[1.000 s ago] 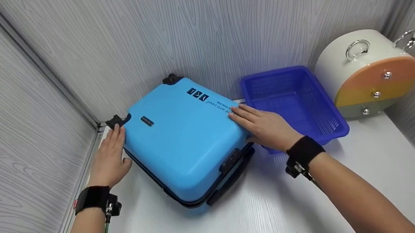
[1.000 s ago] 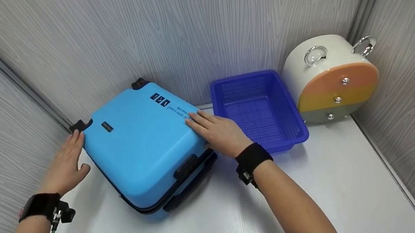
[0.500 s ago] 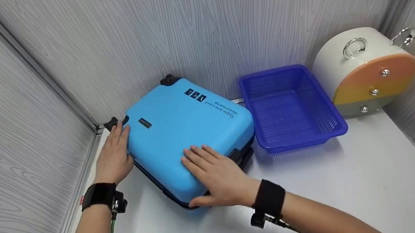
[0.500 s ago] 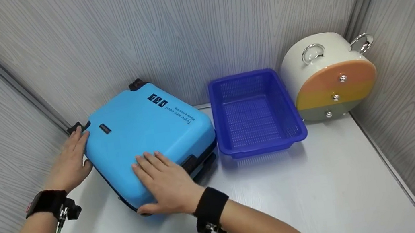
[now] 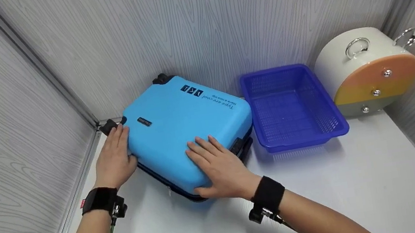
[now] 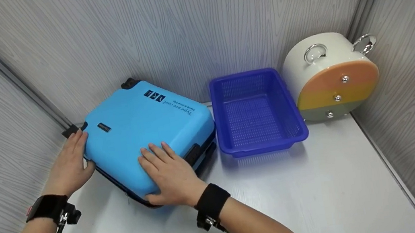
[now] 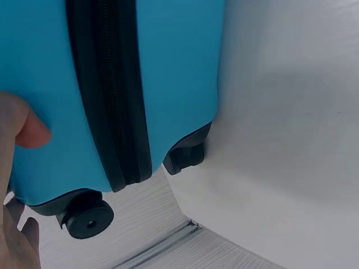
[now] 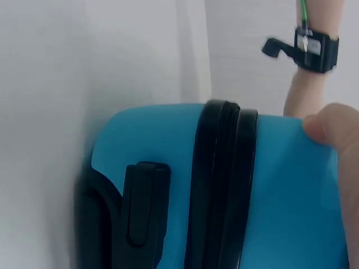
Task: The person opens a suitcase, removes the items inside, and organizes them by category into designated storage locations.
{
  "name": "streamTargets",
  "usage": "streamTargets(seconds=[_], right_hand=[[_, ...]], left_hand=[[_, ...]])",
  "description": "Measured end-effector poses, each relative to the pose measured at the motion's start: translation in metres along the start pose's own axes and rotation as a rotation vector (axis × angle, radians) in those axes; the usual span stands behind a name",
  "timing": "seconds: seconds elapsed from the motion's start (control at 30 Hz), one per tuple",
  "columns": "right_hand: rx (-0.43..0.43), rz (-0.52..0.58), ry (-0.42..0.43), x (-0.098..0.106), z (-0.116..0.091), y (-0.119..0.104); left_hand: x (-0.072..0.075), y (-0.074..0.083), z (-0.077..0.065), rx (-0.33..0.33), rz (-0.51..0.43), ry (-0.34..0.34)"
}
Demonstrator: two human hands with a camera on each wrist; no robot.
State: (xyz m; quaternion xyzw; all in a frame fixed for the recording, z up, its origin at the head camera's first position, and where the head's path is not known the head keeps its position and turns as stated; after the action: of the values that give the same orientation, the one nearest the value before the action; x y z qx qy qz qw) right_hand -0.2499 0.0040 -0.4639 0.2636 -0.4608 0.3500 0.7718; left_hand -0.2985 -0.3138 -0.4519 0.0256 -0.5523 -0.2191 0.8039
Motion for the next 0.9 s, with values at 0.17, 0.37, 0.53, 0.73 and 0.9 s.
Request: streamTargets(seconds=[0.17,0.37,0.53,0.73,0.9], right_hand=[[0.012,0.063,-0.037,0.003,-0.004,0.029],[-0.043,0.131,-0.12,0.008,-0.01,0.07],[-0.081,0.129,-0.159,0.015,-0.014,0.101],[-0.158,0.144,-0.193,0.021,-0.02,0.126],[-0.201,0.185,-0.189,0.019,-0.023,0.136]], left_hand=[[-0.002,0.006,-0.004,-0.03,0.038,0.012],[-0.007,0.015,-0.008,-0.078,0.036,0.001],[-0.014,0.029,-0.013,-0.102,0.032,0.031],[-0.019,0.059,-0.013,-0.066,0.11,0.112],[-0.02,0.076,-0.018,-0.052,0.16,0.169]])
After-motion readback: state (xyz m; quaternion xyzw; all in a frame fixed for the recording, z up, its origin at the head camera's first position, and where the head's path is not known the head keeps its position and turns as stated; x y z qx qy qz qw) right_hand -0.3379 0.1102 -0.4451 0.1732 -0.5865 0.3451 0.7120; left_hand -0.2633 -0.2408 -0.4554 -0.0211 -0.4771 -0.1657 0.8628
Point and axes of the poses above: each hand's wrist, its own z-axis towards the middle knuckle, its own x-axis out of the back of the hand, y = z × x, the point moved 3 cm from there along z, towards the middle knuckle, and after that the axes turned 7 degrees about -z, right-handed, at the moved point
